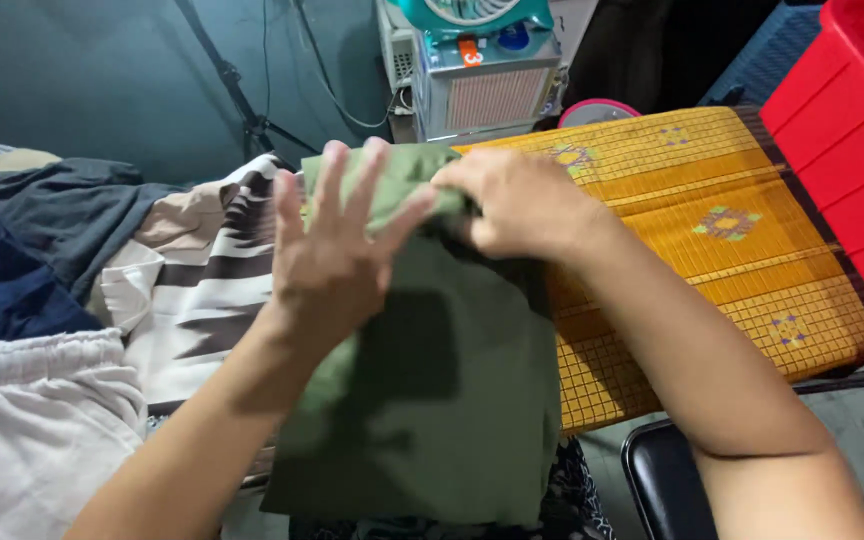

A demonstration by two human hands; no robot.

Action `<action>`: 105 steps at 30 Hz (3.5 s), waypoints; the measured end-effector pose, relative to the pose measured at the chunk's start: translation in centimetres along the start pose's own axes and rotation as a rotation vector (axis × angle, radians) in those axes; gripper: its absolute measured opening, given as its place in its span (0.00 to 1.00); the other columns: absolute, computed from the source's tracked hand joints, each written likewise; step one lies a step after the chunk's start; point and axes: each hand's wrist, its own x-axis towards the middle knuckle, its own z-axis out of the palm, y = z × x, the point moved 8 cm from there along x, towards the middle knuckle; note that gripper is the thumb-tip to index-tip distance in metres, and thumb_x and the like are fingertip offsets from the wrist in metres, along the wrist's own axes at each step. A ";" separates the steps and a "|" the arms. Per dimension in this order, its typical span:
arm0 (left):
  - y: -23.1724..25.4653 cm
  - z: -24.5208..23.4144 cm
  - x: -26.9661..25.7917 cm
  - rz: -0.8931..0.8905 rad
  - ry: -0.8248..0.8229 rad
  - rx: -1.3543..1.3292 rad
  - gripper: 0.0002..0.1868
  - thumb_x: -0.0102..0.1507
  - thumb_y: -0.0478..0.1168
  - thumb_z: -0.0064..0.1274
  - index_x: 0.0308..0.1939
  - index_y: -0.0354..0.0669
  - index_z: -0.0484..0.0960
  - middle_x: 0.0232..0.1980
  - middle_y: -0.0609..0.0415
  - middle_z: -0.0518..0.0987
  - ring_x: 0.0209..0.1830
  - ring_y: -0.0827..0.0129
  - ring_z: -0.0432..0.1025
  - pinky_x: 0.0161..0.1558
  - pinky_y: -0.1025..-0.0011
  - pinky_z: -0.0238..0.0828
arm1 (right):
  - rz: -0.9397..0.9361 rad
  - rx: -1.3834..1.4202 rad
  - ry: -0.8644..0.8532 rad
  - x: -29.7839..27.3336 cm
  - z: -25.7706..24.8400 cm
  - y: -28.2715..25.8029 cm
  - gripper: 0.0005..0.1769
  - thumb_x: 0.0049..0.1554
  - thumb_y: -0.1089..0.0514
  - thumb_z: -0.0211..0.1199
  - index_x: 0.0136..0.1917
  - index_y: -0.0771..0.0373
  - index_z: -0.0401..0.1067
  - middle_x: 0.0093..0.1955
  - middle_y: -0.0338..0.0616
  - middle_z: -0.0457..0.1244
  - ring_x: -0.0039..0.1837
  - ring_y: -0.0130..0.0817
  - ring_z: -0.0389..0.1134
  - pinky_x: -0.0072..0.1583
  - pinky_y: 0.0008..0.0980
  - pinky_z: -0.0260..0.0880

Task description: Folding various garments like shirts and dresses on a flat surface and placing them in a basket.

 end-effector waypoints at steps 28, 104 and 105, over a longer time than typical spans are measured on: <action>-2.2 1.7 -3.3 -0.130 -0.756 -0.804 0.25 0.65 0.59 0.42 0.28 0.48 0.86 0.57 0.53 0.85 0.57 0.44 0.77 0.50 0.45 0.76 | -0.297 -0.073 0.554 -5.2 -1.4 -3.2 0.36 0.67 0.34 0.50 0.75 0.61 0.67 0.68 0.59 0.63 0.71 0.59 0.62 0.67 0.52 0.60; -5.2 10.8 -8.2 -0.762 -0.594 -1.073 0.34 0.55 0.44 0.60 0.65 0.81 0.76 0.56 0.50 0.83 0.55 0.52 0.77 0.54 0.56 0.75 | 0.136 0.451 0.394 -7.3 4.7 5.0 0.36 0.50 0.64 0.64 0.71 0.43 0.70 0.62 0.49 0.68 0.65 0.54 0.68 0.65 0.50 0.67; -5.3 10.0 -8.9 -0.884 -0.478 -1.226 0.32 0.54 0.39 0.61 0.60 0.77 0.83 0.51 0.53 0.84 0.49 0.61 0.79 0.48 0.61 0.77 | 0.084 0.432 0.434 -6.9 4.1 4.6 0.32 0.50 0.65 0.63 0.67 0.43 0.74 0.58 0.45 0.69 0.64 0.51 0.69 0.65 0.48 0.67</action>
